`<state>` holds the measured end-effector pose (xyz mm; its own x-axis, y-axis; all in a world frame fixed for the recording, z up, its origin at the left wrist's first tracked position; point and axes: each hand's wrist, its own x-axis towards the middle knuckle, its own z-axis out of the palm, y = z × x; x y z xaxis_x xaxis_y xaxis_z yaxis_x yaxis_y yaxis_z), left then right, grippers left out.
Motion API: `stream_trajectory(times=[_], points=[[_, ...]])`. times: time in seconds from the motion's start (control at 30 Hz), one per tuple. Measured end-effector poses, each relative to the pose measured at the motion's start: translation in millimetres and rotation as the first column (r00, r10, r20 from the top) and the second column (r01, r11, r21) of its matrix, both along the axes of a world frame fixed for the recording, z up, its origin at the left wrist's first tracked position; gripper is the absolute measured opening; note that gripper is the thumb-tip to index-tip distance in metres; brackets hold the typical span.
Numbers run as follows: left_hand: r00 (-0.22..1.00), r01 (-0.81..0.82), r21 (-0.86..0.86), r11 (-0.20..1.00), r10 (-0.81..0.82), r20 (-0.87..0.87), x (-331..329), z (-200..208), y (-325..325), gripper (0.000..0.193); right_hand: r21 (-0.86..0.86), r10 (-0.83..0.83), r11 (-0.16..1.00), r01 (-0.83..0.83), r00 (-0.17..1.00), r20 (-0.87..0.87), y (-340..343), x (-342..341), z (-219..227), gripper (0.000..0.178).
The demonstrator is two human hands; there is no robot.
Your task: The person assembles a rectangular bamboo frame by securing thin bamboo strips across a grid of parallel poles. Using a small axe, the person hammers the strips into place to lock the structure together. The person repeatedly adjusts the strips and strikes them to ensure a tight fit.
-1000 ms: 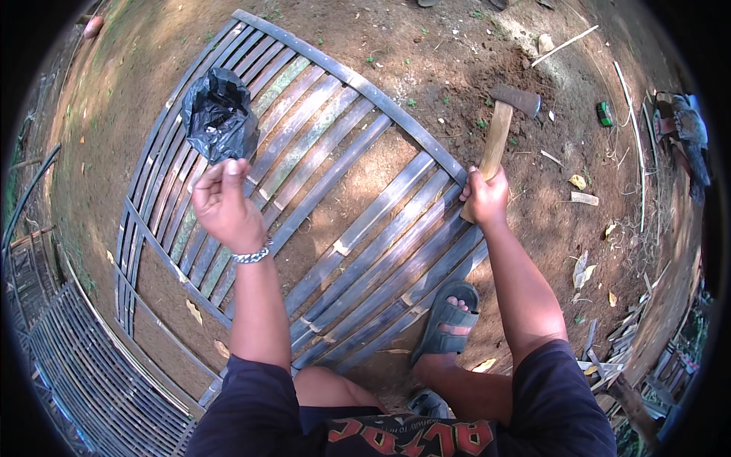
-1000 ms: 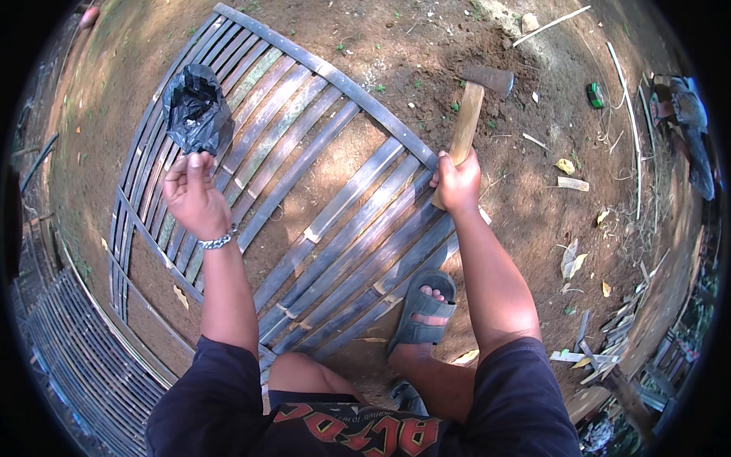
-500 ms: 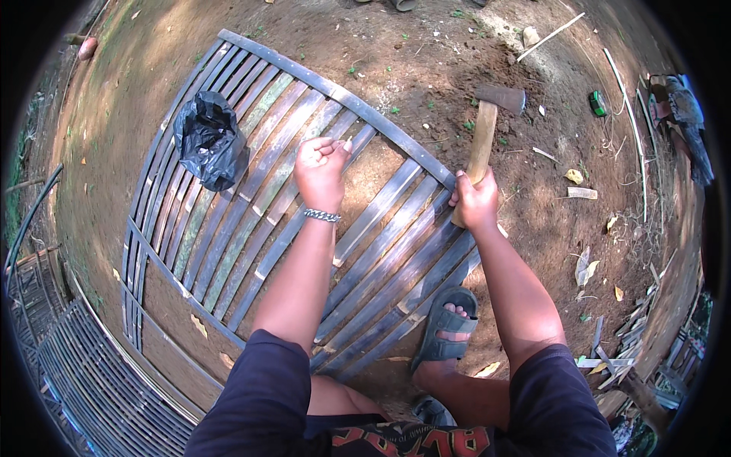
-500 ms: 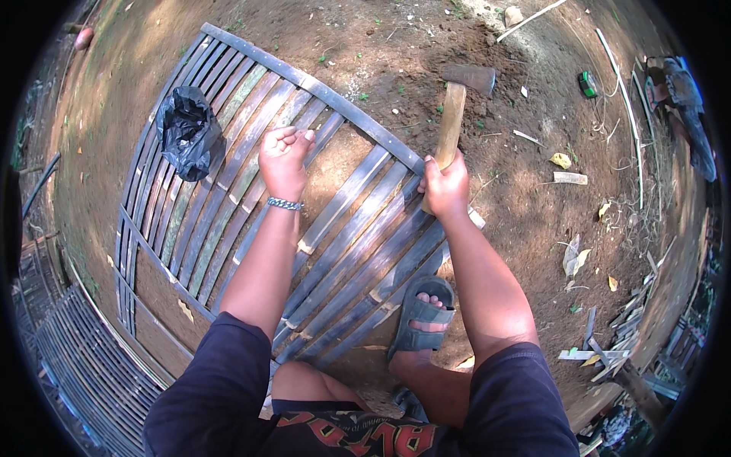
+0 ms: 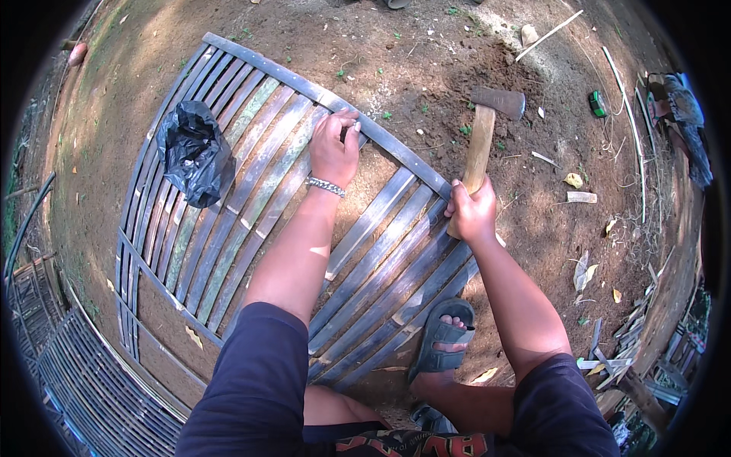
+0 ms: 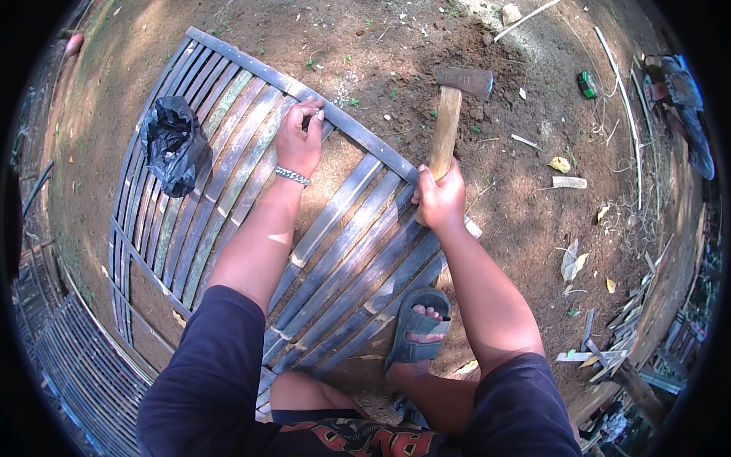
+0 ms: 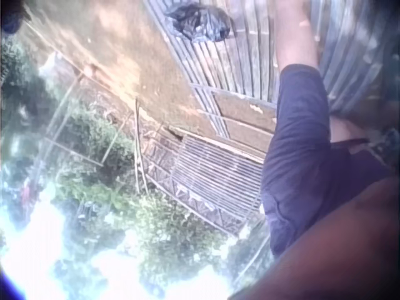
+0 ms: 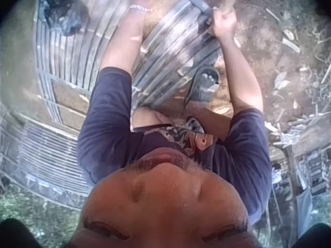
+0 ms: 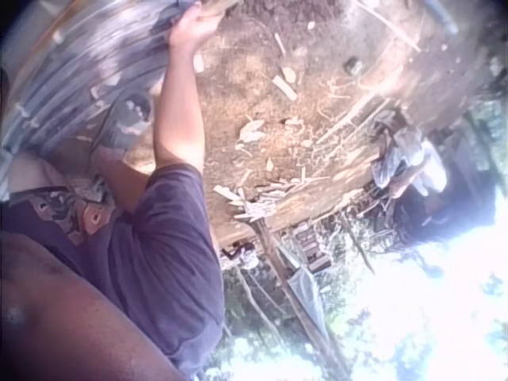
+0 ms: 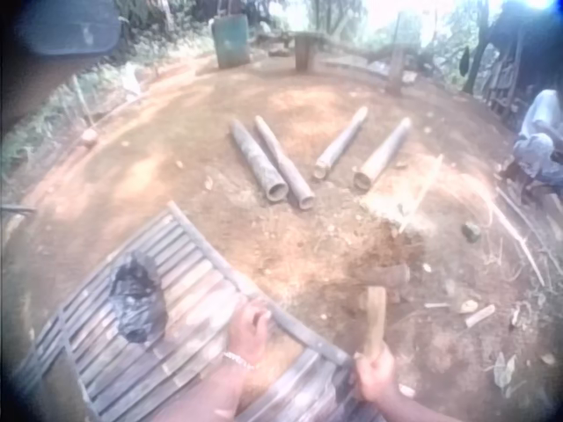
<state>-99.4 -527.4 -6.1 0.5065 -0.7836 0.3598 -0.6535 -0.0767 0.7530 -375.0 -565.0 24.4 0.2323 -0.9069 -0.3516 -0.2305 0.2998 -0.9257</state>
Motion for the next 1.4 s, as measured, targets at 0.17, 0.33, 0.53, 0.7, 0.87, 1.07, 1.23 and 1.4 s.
stream_trajectory(times=[0.17,0.33,0.53,0.7,0.87,1.07,1.23,1.4], points=[[0.998,0.021,0.008,1.000,-0.021,-0.053,1.3,-5.5,-1.8,0.006,-0.006,0.003,1.000,-0.003,1.000,0.007,3.1,-3.2,2.2,0.021],[0.998,0.004,0.060,0.998,0.000,-0.066,-1.2,-2.4,-1.8,0.009,0.018,0.037,0.999,-0.036,0.998,-0.045,0.1,-4.8,5.8,0.020],[1.000,-0.018,0.066,0.998,0.018,0.005,1.8,-1.8,-5.2,0.012,0.038,0.015,0.999,-0.015,1.000,0.002,0.6,-1.7,4.3,0.023],[0.990,0.022,0.069,0.997,-0.031,0.136,2.3,-2.1,-7.7,0.012,0.061,0.016,0.998,-0.015,1.000,-0.020,1.0,-1.9,9.1,0.024],[0.989,-0.010,0.103,0.995,-0.006,0.148,0.8,-2.3,-9.1,0.011,0.058,0.006,0.998,-0.004,1.000,-0.023,1.4,1.0,11.6,0.025],[0.981,-0.009,0.067,0.998,-0.004,0.196,0.3,-10.6,-11.3,0.010,0.062,0.007,0.998,-0.004,0.999,-0.053,1.3,-0.4,13.2,0.028],[0.983,-0.016,0.031,0.999,0.010,0.181,2.4,-15.0,-12.5,0.009,0.027,0.022,0.999,-0.020,0.998,-0.055,1.1,-4.2,5.1,0.031],[0.981,-0.015,0.039,0.999,0.007,0.192,2.9,-15.6,-11.7,0.008,0.013,0.024,1.000,-0.023,0.998,-0.055,1.9,-4.5,3.0,0.031]])
